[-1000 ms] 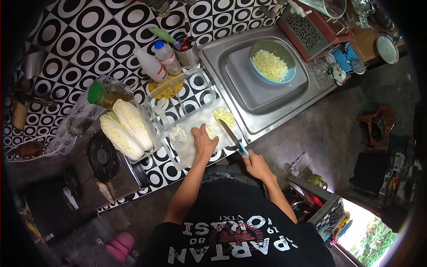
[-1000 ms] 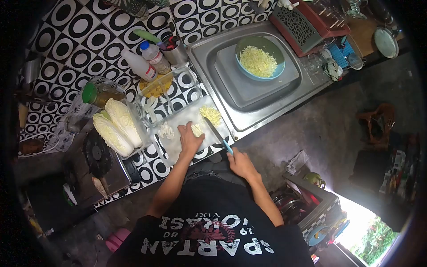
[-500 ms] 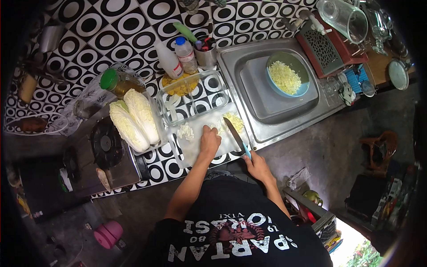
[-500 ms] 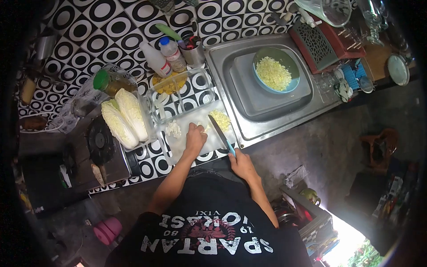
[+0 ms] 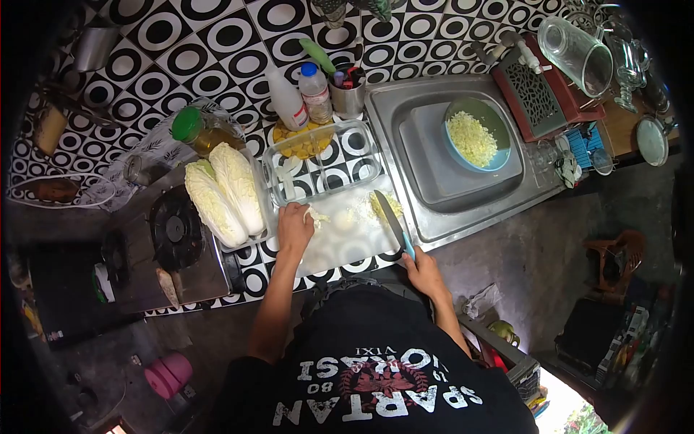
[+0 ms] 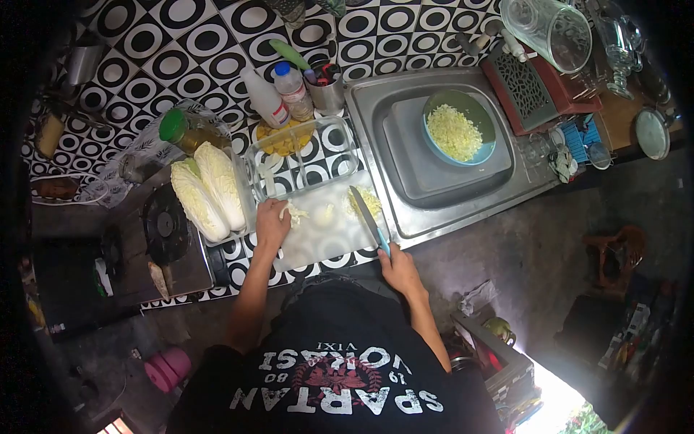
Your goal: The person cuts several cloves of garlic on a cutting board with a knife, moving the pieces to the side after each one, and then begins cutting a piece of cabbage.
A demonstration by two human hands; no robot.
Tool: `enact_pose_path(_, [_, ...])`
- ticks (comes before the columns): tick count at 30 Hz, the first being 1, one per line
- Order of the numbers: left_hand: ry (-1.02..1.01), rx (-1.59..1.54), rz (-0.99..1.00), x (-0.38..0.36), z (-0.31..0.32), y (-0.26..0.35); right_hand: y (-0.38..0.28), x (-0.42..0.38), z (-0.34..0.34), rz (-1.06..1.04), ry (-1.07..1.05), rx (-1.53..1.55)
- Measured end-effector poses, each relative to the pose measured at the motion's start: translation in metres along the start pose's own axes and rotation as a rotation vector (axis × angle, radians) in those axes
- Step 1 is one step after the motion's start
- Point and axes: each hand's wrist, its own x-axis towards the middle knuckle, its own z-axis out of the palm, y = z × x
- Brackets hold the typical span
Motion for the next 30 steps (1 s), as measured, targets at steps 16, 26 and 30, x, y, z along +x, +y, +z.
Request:
enact_pose_path(16, [-0.125,0.032,0.111,-0.002,0.083,0.06,0.005,-0.006,0.013,-0.001,0.008,0.026])
enact_pose_path(26, [0.061,0.2,0.099,0.001,0.02,0.037,0.003,-0.006,0.001,0.036,0.039,0.052])
enact_pose_path(30, [0.098,0.064,0.103,0.009,0.004,0.011,-0.006,-0.001,-0.002,0.105,-0.021,-0.021])
